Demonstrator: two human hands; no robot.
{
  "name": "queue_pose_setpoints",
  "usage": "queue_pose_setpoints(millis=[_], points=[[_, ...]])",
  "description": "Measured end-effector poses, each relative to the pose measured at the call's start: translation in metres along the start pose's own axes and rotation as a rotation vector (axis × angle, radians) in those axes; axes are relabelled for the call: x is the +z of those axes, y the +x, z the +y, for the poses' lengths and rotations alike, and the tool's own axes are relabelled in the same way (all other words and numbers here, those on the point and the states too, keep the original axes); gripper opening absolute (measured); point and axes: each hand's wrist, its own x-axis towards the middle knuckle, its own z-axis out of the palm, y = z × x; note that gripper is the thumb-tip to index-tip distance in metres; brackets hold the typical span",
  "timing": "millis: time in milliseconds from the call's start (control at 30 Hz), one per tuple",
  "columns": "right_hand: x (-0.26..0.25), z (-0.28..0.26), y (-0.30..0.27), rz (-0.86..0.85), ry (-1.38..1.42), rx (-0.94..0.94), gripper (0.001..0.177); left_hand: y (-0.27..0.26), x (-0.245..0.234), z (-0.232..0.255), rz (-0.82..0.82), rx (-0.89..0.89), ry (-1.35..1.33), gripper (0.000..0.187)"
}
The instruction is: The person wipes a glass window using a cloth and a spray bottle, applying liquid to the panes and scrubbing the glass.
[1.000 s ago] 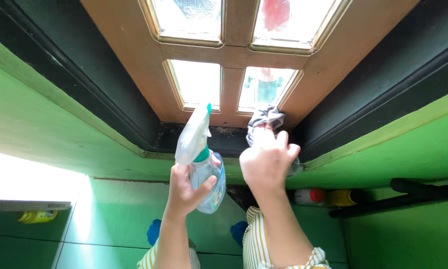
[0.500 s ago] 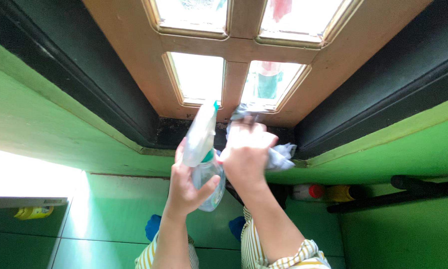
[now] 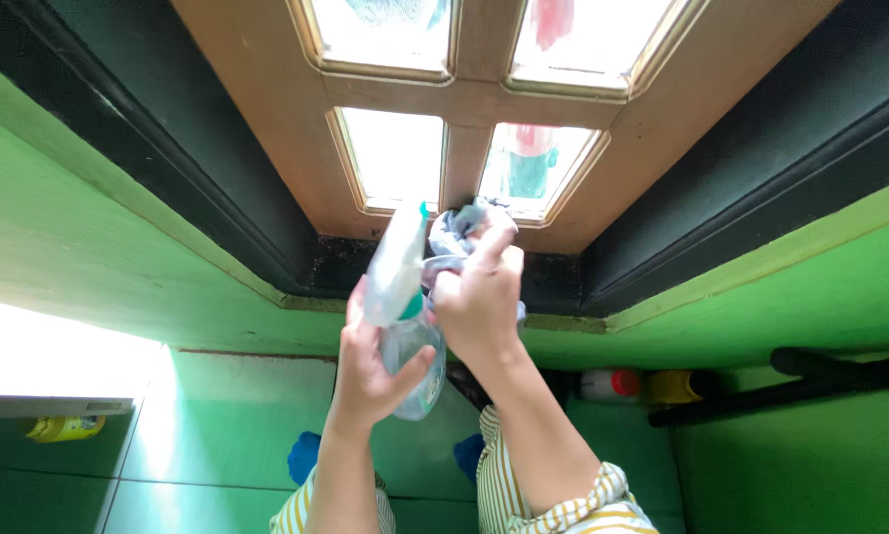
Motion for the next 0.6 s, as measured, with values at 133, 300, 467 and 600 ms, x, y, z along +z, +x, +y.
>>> queue_pose_setpoints(millis=[133,300,467,600], points=[[-0.010,-0.008,0.010,0.074,0.350,-0.240,0.064,0.000,0.002,0.005,-0.016,-0.030,0.021,0.053],[-0.010,0.006,0.018,0.150,-0.185,-0.359,0.106,-0.001,0.000,0.005,-0.028,-0.064,0.020,0.052],[-0.018,0.027,-0.006,-0.086,-0.539,-0.317,0.106,0.000,0.001,0.007,-0.024,-0.049,0.014,0.052],[-0.040,0.021,-0.004,-0.320,-0.531,-0.129,0.101,-0.001,0.003,0.011,-0.025,-0.053,0.009,0.050]])
